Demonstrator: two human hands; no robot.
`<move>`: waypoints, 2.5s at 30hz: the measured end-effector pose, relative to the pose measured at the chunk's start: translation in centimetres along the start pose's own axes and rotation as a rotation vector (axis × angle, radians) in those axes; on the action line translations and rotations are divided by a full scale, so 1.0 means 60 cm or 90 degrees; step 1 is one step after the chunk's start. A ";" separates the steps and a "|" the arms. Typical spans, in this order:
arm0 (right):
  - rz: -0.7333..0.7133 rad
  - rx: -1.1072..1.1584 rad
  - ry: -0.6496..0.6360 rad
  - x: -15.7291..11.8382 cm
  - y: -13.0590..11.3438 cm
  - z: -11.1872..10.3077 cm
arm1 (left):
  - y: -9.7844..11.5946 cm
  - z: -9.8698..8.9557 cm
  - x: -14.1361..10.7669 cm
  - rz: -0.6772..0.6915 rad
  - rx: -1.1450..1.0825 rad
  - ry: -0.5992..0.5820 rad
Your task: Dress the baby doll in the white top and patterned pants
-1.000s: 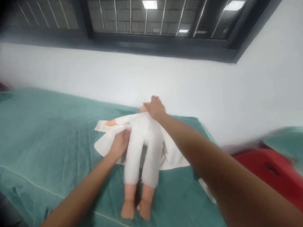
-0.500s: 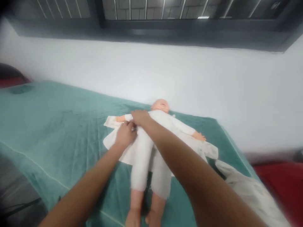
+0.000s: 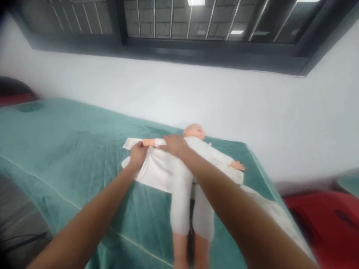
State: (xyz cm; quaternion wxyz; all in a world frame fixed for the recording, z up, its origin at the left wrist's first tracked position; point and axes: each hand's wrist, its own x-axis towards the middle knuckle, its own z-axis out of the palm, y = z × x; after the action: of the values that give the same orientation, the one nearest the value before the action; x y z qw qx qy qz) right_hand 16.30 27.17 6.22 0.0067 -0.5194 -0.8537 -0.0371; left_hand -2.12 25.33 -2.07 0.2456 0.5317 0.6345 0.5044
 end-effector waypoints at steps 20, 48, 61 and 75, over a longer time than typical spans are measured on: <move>0.023 -0.053 -0.026 0.013 -0.022 0.033 | 0.006 0.019 -0.032 0.208 0.214 -0.059; 0.602 0.460 0.297 -0.235 0.161 0.084 | 0.005 0.023 -0.023 -0.039 0.416 0.143; 0.519 0.632 0.397 -0.231 0.168 0.103 | 0.011 -0.001 -0.064 -0.046 0.343 0.139; 0.527 0.675 0.479 -0.231 0.142 0.086 | 0.011 -0.028 -0.134 0.160 0.183 0.209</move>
State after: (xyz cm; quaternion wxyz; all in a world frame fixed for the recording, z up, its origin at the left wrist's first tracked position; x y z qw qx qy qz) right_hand 30.38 19.13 0.84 0.5583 -0.6758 -0.4337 0.2084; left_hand -0.76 17.23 -2.64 -0.0036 0.5470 0.6598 0.5151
